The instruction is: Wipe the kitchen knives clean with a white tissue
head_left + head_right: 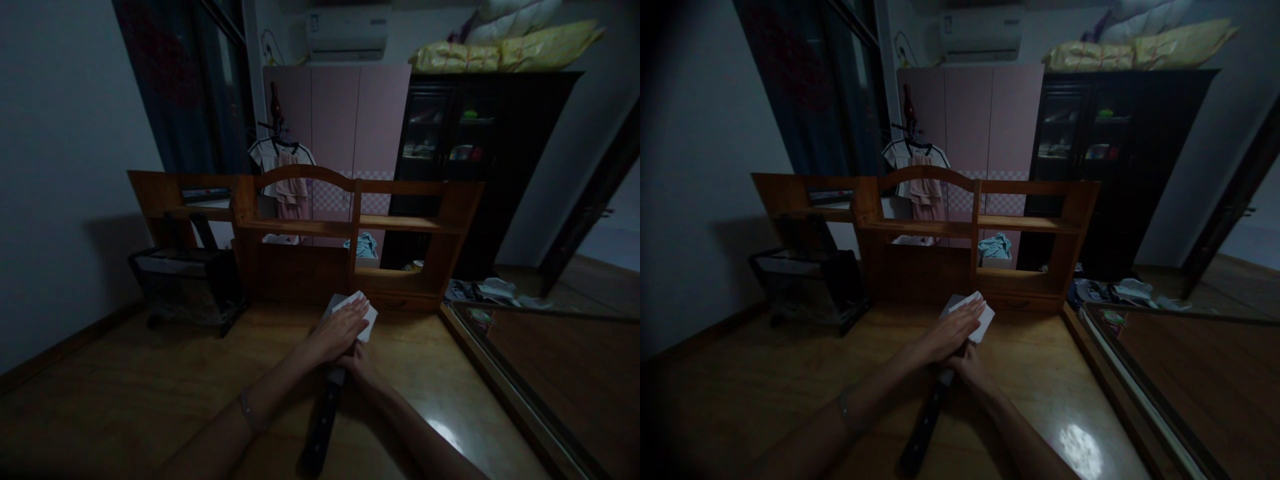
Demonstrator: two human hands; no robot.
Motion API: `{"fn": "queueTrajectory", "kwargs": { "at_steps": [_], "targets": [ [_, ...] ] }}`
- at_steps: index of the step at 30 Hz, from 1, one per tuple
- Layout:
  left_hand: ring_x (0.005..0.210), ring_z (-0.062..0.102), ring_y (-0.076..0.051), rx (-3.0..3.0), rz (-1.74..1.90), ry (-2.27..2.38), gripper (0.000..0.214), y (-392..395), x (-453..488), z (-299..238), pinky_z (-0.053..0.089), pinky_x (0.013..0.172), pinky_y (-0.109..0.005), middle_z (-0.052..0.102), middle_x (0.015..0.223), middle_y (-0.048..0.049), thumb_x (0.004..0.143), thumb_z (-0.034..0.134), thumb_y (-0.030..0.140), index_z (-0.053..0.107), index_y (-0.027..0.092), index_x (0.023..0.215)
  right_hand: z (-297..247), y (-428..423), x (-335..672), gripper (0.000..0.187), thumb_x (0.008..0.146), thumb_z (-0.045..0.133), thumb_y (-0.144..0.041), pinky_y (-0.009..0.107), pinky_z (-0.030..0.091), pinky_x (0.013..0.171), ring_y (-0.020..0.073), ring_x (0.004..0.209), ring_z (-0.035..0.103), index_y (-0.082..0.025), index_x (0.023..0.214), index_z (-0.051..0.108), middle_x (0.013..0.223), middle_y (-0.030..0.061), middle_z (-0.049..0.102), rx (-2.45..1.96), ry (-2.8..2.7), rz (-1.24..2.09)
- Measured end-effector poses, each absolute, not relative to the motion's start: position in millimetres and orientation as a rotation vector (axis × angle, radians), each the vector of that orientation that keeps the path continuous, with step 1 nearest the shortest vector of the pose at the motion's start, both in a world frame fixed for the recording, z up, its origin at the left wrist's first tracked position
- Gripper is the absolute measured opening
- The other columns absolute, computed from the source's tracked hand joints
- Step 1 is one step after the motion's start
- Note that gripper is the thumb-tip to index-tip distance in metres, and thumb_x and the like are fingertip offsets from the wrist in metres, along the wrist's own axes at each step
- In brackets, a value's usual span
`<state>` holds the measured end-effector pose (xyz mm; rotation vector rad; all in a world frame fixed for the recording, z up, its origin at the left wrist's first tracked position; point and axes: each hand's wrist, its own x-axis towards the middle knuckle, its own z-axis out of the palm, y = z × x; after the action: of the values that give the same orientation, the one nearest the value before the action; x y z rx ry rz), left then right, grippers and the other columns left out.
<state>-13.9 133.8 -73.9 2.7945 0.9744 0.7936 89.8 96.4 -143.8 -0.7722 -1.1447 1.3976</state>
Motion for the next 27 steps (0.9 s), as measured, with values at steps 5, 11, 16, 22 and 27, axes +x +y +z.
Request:
{"fn": "queueTrajectory", "kwargs": {
  "at_steps": [5,11,16,22,27],
  "targets": [
    [0.141,0.018,-0.012,2.722,0.831,1.059,0.053,140.8,-17.3,-70.2,0.019,0.118,-0.033,0.026,0.152,-0.0020,0.100,0.016,0.041,0.031,0.020,0.146,-140.0,90.0,88.2,0.052,0.054,0.074,-0.019,0.038,0.051,0.072,0.0287,0.086,0.063,-0.021,0.104,0.059,0.089,0.0034,0.067,-0.805,-1.106,1.464],
    [0.141,0.019,-0.011,2.778,0.856,1.109,0.052,144.5,-24.0,-72.8,0.019,0.117,-0.031,0.029,0.151,-0.0030,0.100,0.018,0.040,0.031,0.018,0.146,-135.0,90.1,86.9,0.074,0.054,0.074,-0.014,0.036,0.052,0.074,0.0253,0.090,0.062,-0.022,0.121,0.045,0.098,0.0026,0.065,-0.780,-1.080,1.501],
    [0.141,0.020,-0.011,2.796,0.865,1.154,0.050,148.2,-31.6,-75.9,0.020,0.117,-0.032,0.030,0.151,-0.0018,0.100,0.019,0.039,0.034,0.020,0.145,-127.3,85.7,89.7,0.086,0.056,0.074,-0.012,0.033,0.051,0.076,0.0243,0.094,0.061,-0.025,0.133,0.036,0.105,0.0016,0.064,-0.749,-1.111,1.512],
    [0.142,0.017,-0.012,2.773,0.833,1.169,0.048,141.7,-38.8,-75.7,0.019,0.118,-0.035,0.025,0.153,0.0041,0.100,0.020,0.041,0.033,0.030,0.145,-125.8,82.4,89.9,0.090,0.059,0.072,-0.010,0.032,0.052,0.074,0.0231,0.092,0.062,-0.025,0.137,0.030,0.110,0.0028,0.063,-0.676,-1.095,1.580],
    [0.141,0.018,-0.012,2.773,0.819,1.150,0.048,132.3,-40.5,-78.4,0.019,0.118,-0.035,0.025,0.153,0.0040,0.100,0.020,0.041,0.032,0.030,0.145,-127.0,82.5,89.6,0.083,0.057,0.073,-0.011,0.031,0.051,0.071,0.0220,0.086,0.063,-0.025,0.132,0.039,0.103,0.0018,0.066,-0.729,-1.089,1.554]
  ]
}}
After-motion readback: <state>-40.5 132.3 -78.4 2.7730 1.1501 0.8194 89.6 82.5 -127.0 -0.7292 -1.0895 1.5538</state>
